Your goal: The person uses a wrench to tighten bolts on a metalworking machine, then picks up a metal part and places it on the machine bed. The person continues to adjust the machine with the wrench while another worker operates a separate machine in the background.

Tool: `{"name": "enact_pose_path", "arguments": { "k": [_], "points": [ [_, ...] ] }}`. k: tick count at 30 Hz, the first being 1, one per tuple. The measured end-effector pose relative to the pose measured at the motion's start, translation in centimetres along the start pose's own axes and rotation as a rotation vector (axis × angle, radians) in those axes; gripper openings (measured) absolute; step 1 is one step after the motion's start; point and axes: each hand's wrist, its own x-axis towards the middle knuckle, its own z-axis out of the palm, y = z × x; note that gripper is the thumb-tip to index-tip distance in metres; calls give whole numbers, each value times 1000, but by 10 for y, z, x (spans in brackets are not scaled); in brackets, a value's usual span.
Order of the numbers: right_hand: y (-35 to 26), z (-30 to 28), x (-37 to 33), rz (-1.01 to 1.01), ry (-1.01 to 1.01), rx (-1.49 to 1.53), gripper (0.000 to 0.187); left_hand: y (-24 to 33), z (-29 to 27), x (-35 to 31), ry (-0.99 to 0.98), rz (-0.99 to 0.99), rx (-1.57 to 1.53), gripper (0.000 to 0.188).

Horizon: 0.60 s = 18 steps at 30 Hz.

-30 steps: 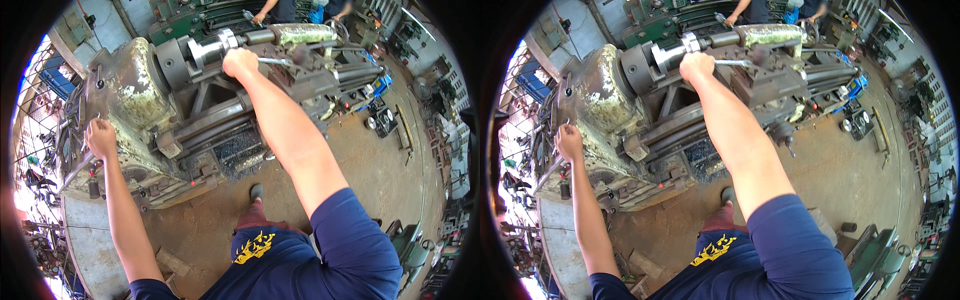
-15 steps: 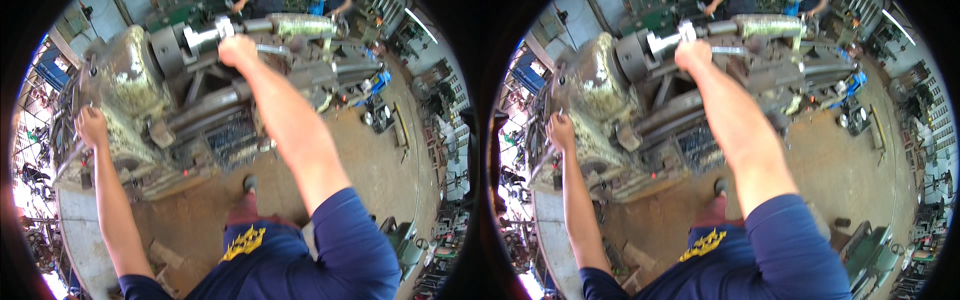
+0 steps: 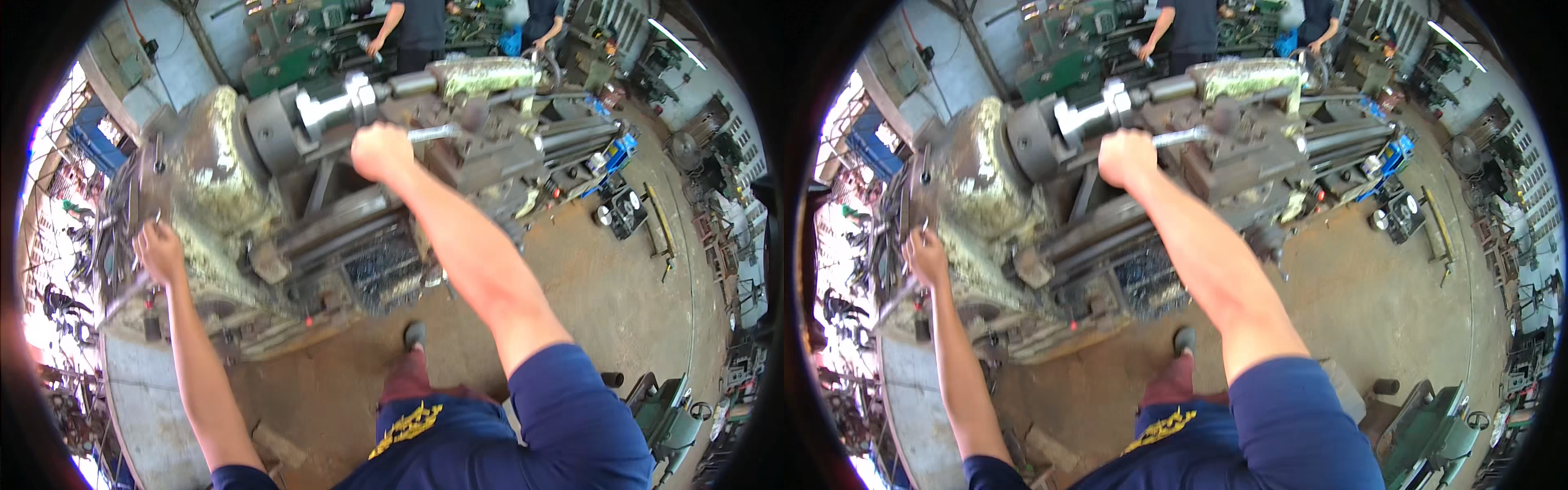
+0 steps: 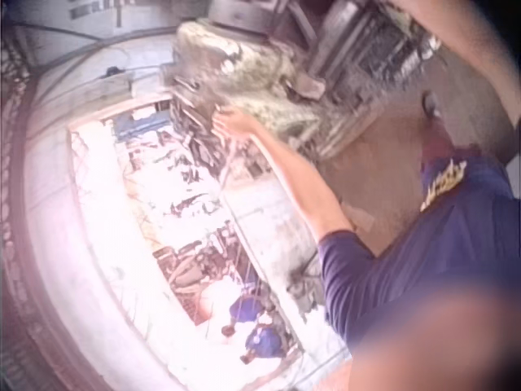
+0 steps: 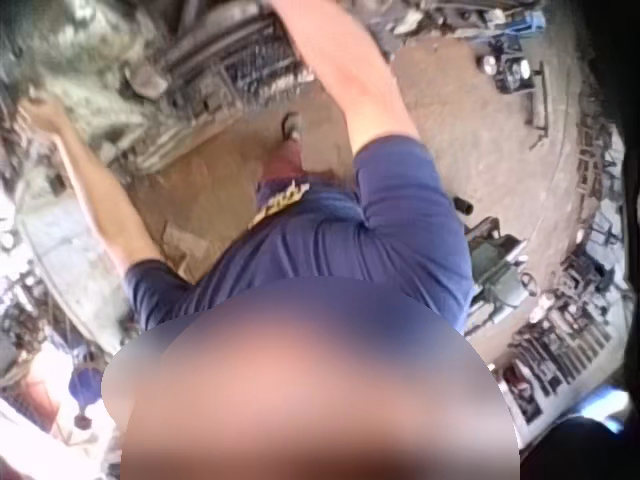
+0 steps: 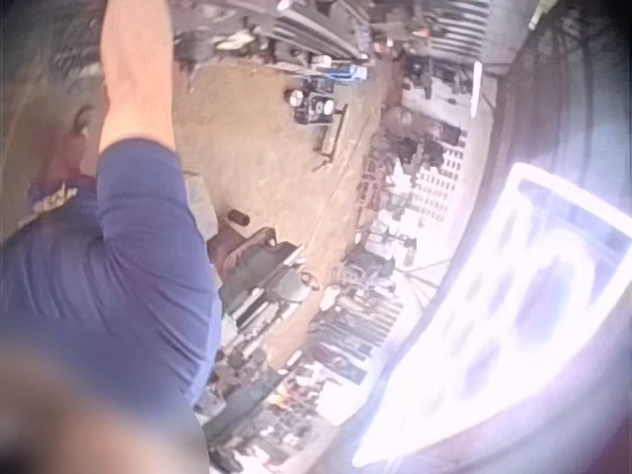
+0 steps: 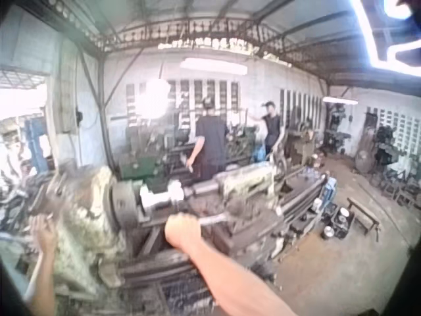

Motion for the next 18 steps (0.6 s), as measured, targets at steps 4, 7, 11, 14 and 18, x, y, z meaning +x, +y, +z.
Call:
{"name": "enact_pose_path", "arguments": {
  "k": [4, 7, 11, 14, 18],
  "points": [
    [0, -7, -1, -12, -187, 85, 38, -2, 4, 2, 14, -45, -3, 17],
    [4, -29, -24, -140, -203, 36, 35, -7, 6, 1, -34, -63, -21, 18],
    [99, -74, -144, -860, -319, 57, 31, -9, 15, -4, -7, -51, 87, 22],
    [130, -88, -186, -928, -122, 277, 19, -16, 20, -12, -80, -122, 38, 24],
    [114, -136, -212, -813, -26, 406, 26, -20, 23, -6, -117, -31, 93, 20]
  ]
}}
